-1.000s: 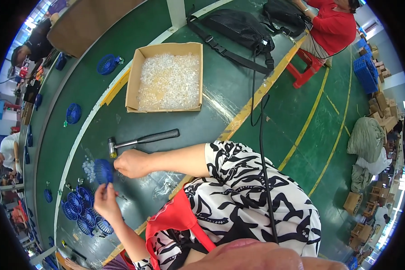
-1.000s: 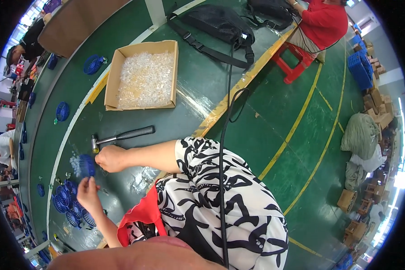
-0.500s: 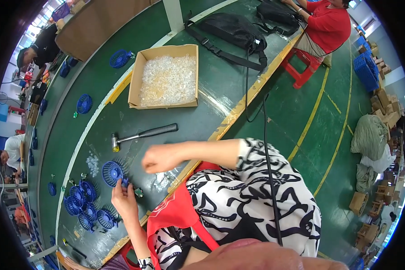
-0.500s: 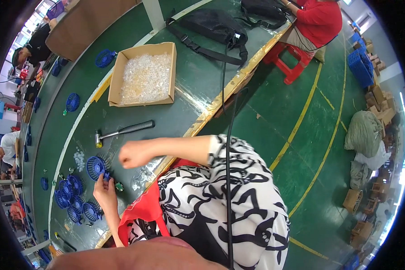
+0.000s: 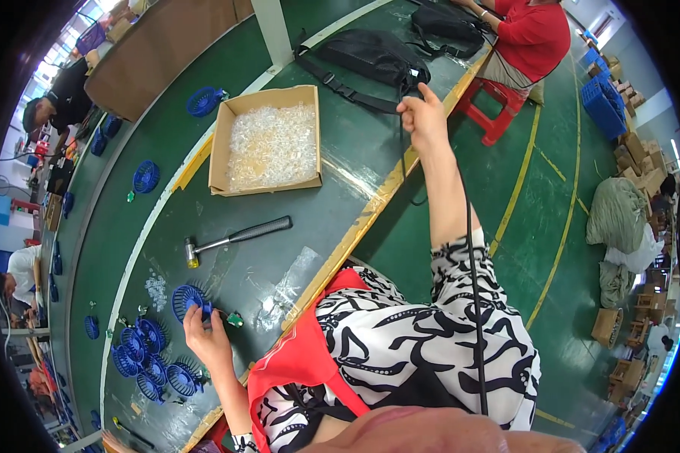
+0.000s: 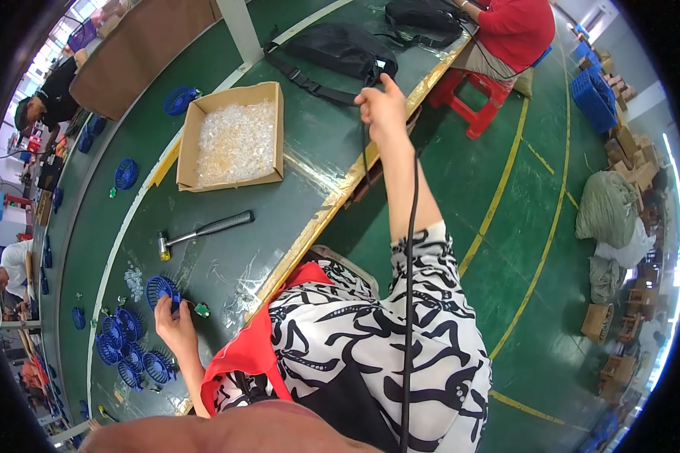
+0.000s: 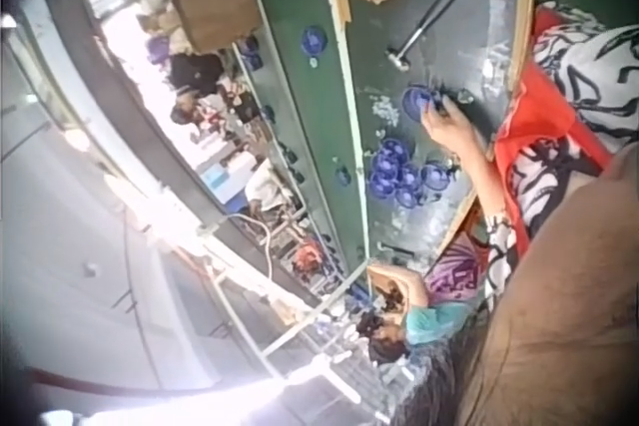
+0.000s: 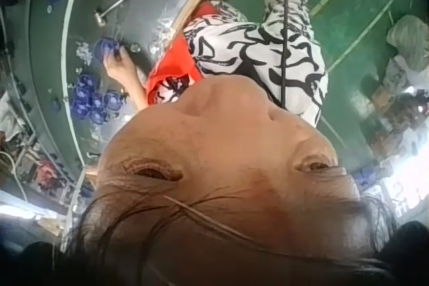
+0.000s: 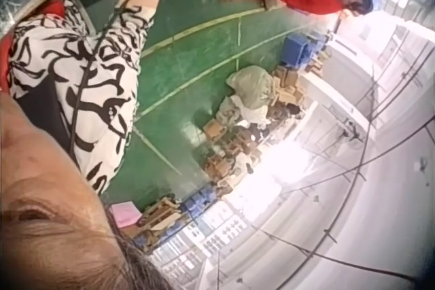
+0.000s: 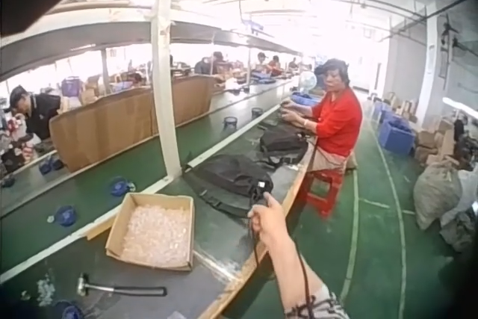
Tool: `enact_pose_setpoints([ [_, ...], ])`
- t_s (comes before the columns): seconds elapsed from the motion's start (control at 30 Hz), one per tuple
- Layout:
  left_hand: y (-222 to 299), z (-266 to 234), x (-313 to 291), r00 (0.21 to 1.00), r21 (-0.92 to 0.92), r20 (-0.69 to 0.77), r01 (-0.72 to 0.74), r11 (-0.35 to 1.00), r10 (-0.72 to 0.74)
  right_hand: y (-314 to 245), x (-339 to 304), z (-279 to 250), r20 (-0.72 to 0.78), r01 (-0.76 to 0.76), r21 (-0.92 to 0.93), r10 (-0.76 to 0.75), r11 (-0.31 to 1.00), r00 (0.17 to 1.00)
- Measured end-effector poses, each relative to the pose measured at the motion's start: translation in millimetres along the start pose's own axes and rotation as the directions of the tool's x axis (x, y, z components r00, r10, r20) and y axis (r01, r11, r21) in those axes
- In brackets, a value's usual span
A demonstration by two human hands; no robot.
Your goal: The person assembles mini fan parts by taking fan covers from a conveyor belt, fitting small components into them by hand, tapping them with a hammer, and placing the assembled fan covers back onto the conveyor belt.
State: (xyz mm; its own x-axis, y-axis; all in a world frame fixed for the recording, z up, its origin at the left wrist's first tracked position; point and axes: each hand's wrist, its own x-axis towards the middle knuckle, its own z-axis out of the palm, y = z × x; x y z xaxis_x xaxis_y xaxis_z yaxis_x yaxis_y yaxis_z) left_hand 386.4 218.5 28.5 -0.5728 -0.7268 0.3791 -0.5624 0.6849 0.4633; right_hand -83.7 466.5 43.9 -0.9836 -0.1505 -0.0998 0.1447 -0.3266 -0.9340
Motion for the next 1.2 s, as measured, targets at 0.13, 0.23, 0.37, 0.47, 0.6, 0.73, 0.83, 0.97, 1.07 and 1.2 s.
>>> enact_pose_setpoints([
  [0.13,1.0,0.5,-3.5,0.995,-0.126,0.031,0.099,0.987,-0.096,3.8,48.3,-14.0,0.040,-0.173,0.156,0.169,0.972,0.985],
  [0.23,-0.3,3.0,-10.3,0.996,-0.149,-0.012,0.088,0.985,-0.091,9.1,49.1,-10.7,0.052,-0.146,0.137,0.140,0.980,0.989],
  [0.37,-1.0,4.1,-11.3,0.997,-0.172,-0.031,0.067,0.983,-0.074,-0.6,-5.4,17.9,0.133,-0.039,-0.025,0.042,0.999,0.990],
  [0.47,-2.1,2.9,-10.5,0.997,-0.170,-0.031,0.068,0.983,-0.074,2.4,-67.0,59.6,0.464,0.016,-0.054,0.011,0.998,0.886],
  [0.6,4.3,-2.6,-5.3,0.986,-0.121,0.006,0.168,0.978,-0.168,23.5,-155.7,125.0,0.881,0.155,-0.225,0.133,0.962,0.453],
  [0.73,11.2,-1.0,-1.8,0.972,-0.211,0.026,0.234,0.949,-0.234,67.8,-215.8,172.9,0.980,0.505,-0.191,0.141,0.841,0.137],
  [0.83,14.0,0.6,-3.1,0.990,-0.193,-0.047,0.118,0.974,-0.129,88.5,-239.1,195.3,0.981,0.534,-0.196,0.160,0.823,0.114],
  [0.97,15.8,6.0,9.2,0.990,-0.086,-0.128,-0.073,0.994,0.061,113.2,-247.9,205.7,0.927,0.378,-0.369,0.306,0.849,0.218],
  [1.07,21.0,8.2,16.4,0.969,-0.067,-0.223,-0.128,0.989,0.111,120.2,-249.5,197.5,0.907,0.163,-0.400,0.364,0.902,0.211],
  [1.2,18.0,8.1,9.6,0.962,-0.156,-0.265,-0.107,0.982,0.063,121.4,-264.7,197.6,0.899,-0.086,-0.395,0.404,0.915,0.171],
])
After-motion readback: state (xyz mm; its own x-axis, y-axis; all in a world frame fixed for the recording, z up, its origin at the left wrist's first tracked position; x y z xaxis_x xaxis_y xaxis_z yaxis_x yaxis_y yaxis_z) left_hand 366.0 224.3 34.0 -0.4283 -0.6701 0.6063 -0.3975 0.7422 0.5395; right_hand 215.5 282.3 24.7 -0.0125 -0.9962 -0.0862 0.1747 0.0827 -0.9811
